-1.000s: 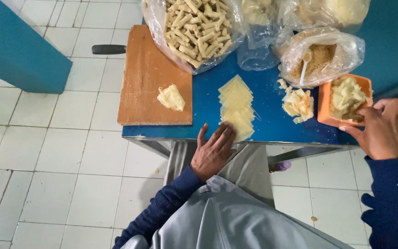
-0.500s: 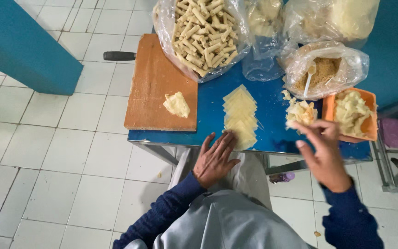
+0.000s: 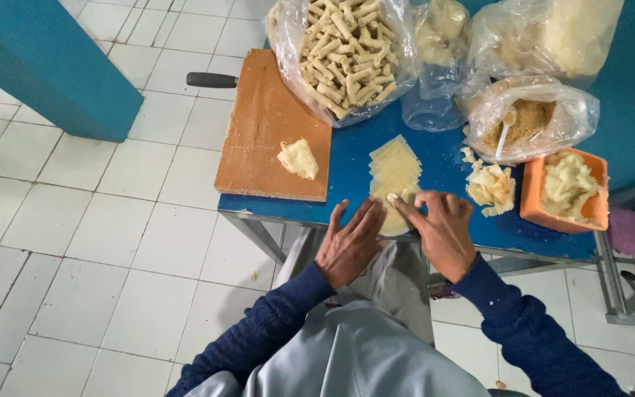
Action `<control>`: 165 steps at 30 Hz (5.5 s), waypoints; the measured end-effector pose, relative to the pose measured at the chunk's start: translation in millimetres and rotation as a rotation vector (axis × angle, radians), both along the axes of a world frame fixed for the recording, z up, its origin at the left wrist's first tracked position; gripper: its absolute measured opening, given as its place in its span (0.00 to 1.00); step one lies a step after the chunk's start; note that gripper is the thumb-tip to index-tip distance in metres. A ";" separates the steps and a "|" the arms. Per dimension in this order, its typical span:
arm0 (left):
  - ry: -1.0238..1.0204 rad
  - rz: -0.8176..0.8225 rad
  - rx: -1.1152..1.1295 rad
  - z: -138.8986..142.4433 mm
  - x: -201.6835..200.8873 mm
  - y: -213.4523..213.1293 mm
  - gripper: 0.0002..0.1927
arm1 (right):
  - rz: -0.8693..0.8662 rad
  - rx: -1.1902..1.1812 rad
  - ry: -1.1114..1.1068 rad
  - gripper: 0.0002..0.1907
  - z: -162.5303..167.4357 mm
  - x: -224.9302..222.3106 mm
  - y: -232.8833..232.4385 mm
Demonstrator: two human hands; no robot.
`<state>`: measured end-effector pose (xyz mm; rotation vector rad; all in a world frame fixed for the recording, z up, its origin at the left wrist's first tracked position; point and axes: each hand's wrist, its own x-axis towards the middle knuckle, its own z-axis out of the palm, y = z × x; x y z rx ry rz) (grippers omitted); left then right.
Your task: The person tears small pieces from a flattened dough sheet on the table, rolls each piece between their fingers into a short cylinder, and places the finished cylinders into a plastic bag. They occasionally reach into a bag of flour and reposition the dough sheet while working.
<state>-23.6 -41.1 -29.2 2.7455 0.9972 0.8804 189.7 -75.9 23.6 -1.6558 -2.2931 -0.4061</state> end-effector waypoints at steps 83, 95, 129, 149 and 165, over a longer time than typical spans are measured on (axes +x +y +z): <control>-0.043 -0.072 -0.035 24.3 -2.7 15.8 0.24 | -0.503 -0.026 0.984 0.29 8.6 122.8 -98.9; -0.037 -0.072 -0.038 21.2 -1.1 16.3 0.25 | -0.657 -0.077 0.331 0.26 18.0 135.4 -101.9; 0.090 0.022 -0.061 34.8 3.9 39.2 0.36 | -0.157 -0.103 -0.082 0.26 -12.0 18.7 41.0; -0.047 -0.005 -0.170 22.5 13.8 51.5 0.22 | 0.004 -0.109 -0.377 0.33 16.6 33.3 61.9; -0.026 0.007 0.020 24.3 20.9 60.4 0.25 | 0.061 -0.112 0.148 0.26 9.9 66.6 98.1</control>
